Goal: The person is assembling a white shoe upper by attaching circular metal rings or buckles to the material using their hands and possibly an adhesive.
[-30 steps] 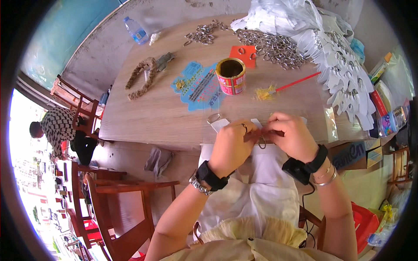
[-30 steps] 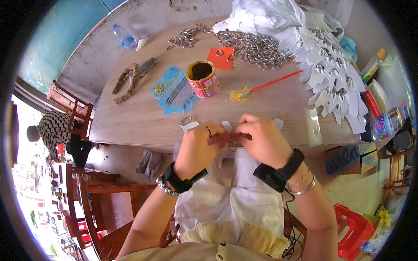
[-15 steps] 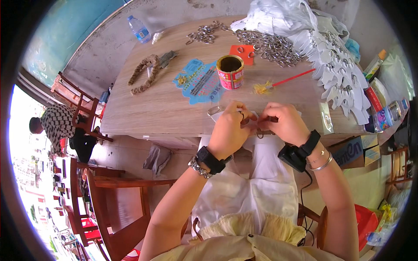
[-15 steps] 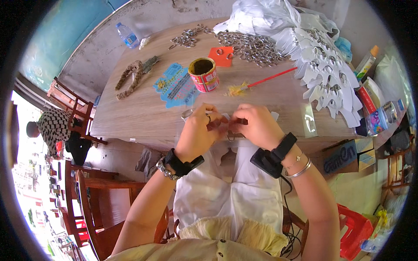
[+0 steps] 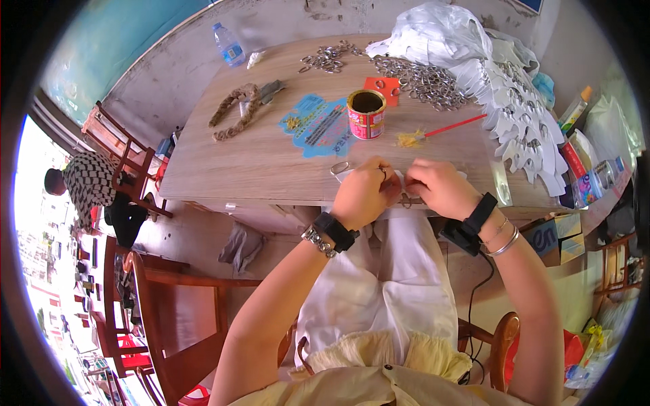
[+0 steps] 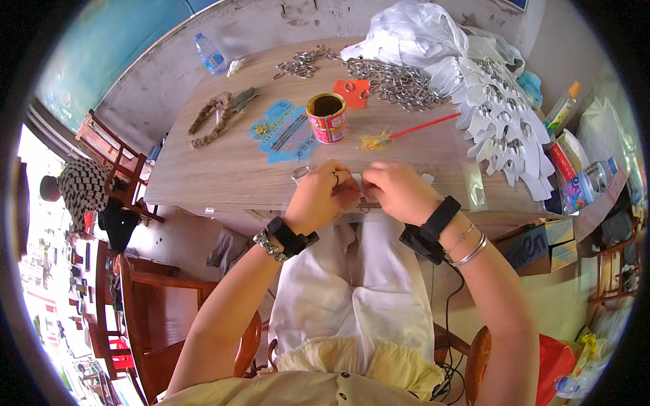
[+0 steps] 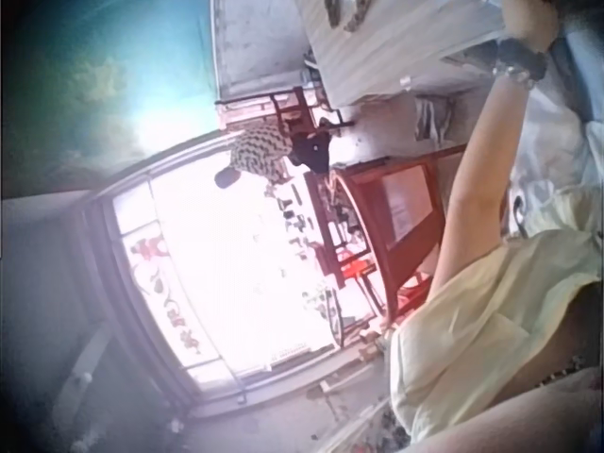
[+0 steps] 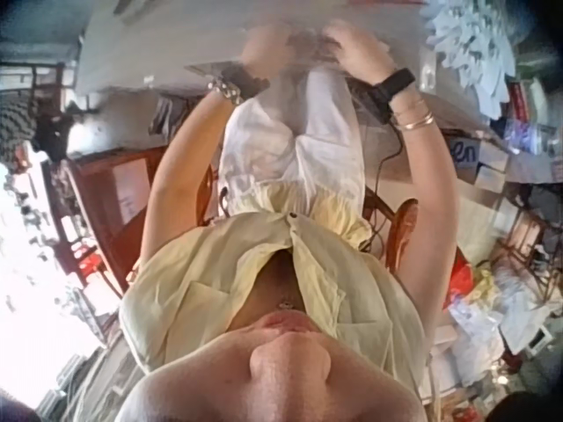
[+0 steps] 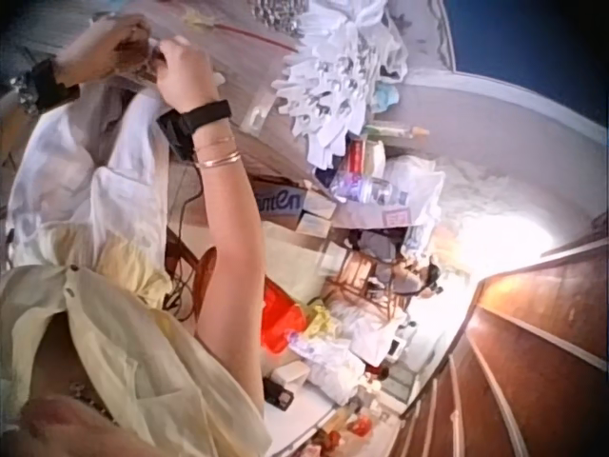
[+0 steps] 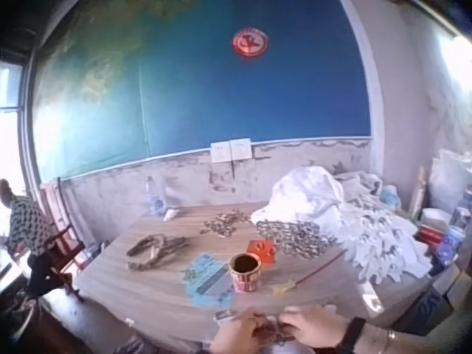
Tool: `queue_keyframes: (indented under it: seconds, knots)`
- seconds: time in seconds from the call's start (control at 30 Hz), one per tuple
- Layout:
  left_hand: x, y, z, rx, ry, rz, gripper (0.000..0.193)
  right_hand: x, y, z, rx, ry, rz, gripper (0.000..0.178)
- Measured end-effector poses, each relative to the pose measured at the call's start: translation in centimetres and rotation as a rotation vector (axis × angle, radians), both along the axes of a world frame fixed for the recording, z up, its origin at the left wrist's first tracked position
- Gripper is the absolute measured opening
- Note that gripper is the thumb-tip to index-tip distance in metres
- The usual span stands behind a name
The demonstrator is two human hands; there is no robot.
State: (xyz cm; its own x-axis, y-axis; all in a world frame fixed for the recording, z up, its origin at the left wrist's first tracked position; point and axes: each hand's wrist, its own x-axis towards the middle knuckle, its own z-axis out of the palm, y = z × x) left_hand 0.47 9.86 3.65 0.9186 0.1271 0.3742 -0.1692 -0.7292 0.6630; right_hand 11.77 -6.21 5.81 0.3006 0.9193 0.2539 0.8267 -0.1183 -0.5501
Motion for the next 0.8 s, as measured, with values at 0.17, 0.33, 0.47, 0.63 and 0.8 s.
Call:
queue_keyframes:
  seconds: [0.17, 0.33, 0.47, 0.63, 0.8]
  knots:
    - [0.4, 0.4, 0.1, 0.01, 0.041, -0.013, 0.014, -0.1, 0.7, 0.8, -0.141, -0.167, 0.051, 0.008]
    - [0.8, -0.2, 1.4, -0.209, 0.286, 0.086, 0.016, 1.4, 1.0, 0.4, -0.216, -0.169, 0.144, 0.011]
    - [0.7, -0.2, 0.6, -0.054, 0.13, 0.097, 0.017, 2.2, 1.3, 0.6, -0.197, -0.132, 0.215, 0.012]
    - [0.5, -0.8, 0.5, -0.003, 0.091, 0.12, 0.017, 2.2, 1.4, 0.7, -0.201, -0.07, 0.168, 0.011]
    - [0.5, -1.3, 0.7, 0.003, 0.114, 0.188, 0.009, 2.1, 1.6, 0.5, -0.181, -0.054, 0.118, 0.01]
